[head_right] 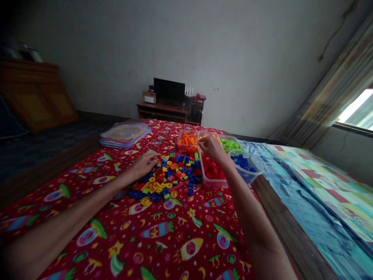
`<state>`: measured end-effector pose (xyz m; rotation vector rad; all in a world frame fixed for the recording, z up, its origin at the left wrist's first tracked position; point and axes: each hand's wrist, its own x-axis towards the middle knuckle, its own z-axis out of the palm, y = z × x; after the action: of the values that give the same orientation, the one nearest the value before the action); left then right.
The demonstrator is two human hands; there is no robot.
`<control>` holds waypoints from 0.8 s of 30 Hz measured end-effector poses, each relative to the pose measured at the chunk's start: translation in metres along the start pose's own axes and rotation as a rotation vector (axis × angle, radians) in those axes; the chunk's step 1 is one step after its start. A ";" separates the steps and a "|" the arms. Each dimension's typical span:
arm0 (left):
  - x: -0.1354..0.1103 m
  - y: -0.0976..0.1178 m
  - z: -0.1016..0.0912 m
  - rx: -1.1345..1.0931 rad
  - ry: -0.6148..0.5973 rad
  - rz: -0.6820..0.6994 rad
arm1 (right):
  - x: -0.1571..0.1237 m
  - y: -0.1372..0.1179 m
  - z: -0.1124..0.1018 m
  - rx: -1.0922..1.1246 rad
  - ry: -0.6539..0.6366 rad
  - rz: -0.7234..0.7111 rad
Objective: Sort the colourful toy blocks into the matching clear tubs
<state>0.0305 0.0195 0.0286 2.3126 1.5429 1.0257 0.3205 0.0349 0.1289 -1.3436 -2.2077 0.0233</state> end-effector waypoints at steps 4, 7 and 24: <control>-0.002 0.000 0.006 0.021 -0.039 0.060 | -0.016 -0.037 0.031 0.051 -0.130 -0.119; -0.003 0.000 0.009 0.010 -0.067 0.099 | -0.022 -0.052 0.043 -0.094 -0.241 -0.139; -0.003 0.029 0.009 -0.031 0.010 0.416 | -0.042 -0.053 0.068 -0.406 -0.379 -0.168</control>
<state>0.0575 0.0057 0.0348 2.6734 1.0570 1.1368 0.2607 -0.0089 0.0682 -1.4481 -2.7505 -0.2666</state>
